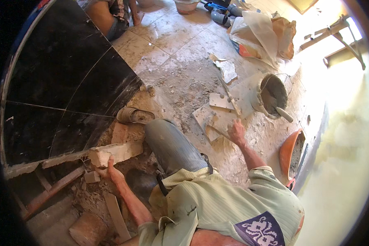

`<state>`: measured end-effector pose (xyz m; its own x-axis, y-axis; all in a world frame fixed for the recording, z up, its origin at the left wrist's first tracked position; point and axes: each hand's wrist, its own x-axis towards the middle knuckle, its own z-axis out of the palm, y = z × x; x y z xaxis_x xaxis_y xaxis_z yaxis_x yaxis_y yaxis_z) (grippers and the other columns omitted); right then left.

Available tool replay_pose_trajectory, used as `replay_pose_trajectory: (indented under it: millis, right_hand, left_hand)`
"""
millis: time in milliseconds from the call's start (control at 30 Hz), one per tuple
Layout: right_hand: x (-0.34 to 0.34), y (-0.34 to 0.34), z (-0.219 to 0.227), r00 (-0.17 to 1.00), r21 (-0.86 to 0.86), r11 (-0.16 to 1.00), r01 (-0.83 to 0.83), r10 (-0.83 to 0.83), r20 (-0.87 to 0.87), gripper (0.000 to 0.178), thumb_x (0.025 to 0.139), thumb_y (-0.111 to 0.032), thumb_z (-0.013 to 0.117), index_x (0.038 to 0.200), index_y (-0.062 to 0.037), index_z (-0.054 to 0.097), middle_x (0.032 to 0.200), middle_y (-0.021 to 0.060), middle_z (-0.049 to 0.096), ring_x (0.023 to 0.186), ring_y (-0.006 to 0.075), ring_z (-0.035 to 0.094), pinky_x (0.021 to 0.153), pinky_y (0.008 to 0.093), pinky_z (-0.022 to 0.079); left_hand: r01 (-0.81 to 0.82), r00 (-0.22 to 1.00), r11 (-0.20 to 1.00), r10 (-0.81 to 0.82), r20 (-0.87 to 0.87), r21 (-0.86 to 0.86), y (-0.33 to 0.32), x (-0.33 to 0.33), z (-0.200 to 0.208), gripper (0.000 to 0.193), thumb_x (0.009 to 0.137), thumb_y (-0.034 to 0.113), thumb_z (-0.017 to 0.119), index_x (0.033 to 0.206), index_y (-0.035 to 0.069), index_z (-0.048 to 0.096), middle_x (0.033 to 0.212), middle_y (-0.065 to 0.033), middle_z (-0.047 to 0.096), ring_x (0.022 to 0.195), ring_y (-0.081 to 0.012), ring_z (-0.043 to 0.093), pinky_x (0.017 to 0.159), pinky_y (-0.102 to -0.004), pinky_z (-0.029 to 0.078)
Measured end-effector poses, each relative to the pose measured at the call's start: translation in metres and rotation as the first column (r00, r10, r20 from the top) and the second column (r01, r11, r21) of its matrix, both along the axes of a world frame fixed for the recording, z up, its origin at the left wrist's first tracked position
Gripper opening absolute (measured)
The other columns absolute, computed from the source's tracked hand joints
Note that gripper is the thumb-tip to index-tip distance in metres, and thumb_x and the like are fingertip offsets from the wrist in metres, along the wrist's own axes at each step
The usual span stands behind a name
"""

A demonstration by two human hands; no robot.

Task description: The person positions a concrete block against a tiled structure and uses a hammer to break off pieces, then applies mortar to the side of the block with a trowel.

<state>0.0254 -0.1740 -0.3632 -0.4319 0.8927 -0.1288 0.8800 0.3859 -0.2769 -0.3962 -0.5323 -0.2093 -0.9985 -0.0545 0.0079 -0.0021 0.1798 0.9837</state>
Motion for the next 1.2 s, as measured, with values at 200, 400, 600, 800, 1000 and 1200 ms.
replay_pose_trajectory:
  millis: [200,400,600,800,1000,1200]
  right_hand:
    - [0.012,0.054,0.015,0.998,0.104,0.992,0.068,-0.066,-0.024,0.041,0.081,-0.022,0.063,0.117,-0.0031,0.054,0.100,0.0238,0.056,0.085,0.0426,0.059,0.070,0.0487,0.049]
    - [-0.005,0.028,0.028,0.995,0.115,0.993,-0.026,0.036,-0.092,0.037,0.079,-0.015,0.062,0.114,-0.0030,0.057,0.092,0.0263,0.057,0.084,0.0434,0.057,0.073,0.0508,0.046]
    - [0.073,0.136,0.086,0.901,0.748,0.632,-0.203,-0.178,0.395,0.046,0.088,-0.052,0.049,0.113,-0.0150,0.060,0.097,0.0071,0.060,0.083,0.0234,0.060,0.064,0.0396,0.047]
    - [0.320,0.269,0.042,0.850,0.261,0.954,0.144,-0.255,0.461,0.043,0.091,-0.041,0.053,0.122,-0.0103,0.054,0.104,0.0092,0.059,0.096,0.0255,0.054,0.081,0.0457,0.043]
    - [0.307,0.253,0.066,0.804,-0.290,0.776,0.559,-0.423,0.418,0.040,0.090,-0.032,0.055,0.123,-0.0081,0.052,0.080,0.0062,0.056,0.069,0.0209,0.053,0.059,0.0390,0.043]
    - [0.282,0.249,0.082,0.798,-0.378,0.713,0.590,-0.442,0.410,0.039,0.089,-0.025,0.056,0.123,-0.0064,0.050,0.064,0.0041,0.053,0.052,0.0176,0.052,0.045,0.0342,0.044]
  left_hand:
    - [0.121,0.992,0.988,-0.118,-0.035,0.094,0.015,0.000,-0.002,0.088,0.067,0.016,0.080,0.139,-0.001,0.032,0.135,-0.0195,0.041,0.121,-0.0309,0.046,0.100,-0.0420,0.043]
    - [0.072,0.996,0.993,-0.066,0.062,-0.098,-0.011,0.020,-0.003,0.100,0.075,0.011,0.075,0.149,0.003,0.009,0.144,-0.0160,0.032,0.132,-0.0297,0.035,0.110,-0.0419,0.031]
    - [0.053,0.995,0.955,-0.025,0.097,-0.292,-0.028,0.027,0.022,0.107,0.067,0.022,0.083,0.147,0.004,0.015,0.142,-0.0189,0.031,0.130,-0.0328,0.036,0.106,-0.0438,0.034]
    - [0.147,0.984,0.980,-0.131,0.117,-0.133,-0.049,0.016,0.023,0.104,0.068,0.027,0.082,0.146,0.006,0.016,0.140,-0.0198,0.033,0.131,-0.0345,0.035,0.110,-0.0500,0.034]
    - [0.219,0.971,0.956,-0.193,0.143,-0.194,-0.071,0.017,0.021,0.103,0.067,0.019,0.082,0.146,0.013,0.017,0.142,-0.0174,0.033,0.131,-0.0341,0.038,0.107,-0.0498,0.039]
    - [0.182,0.962,0.979,-0.196,0.189,0.089,-0.090,0.018,0.002,0.096,0.062,0.008,0.084,0.139,0.009,0.028,0.132,-0.0138,0.046,0.126,-0.0286,0.044,0.104,-0.0433,0.042]
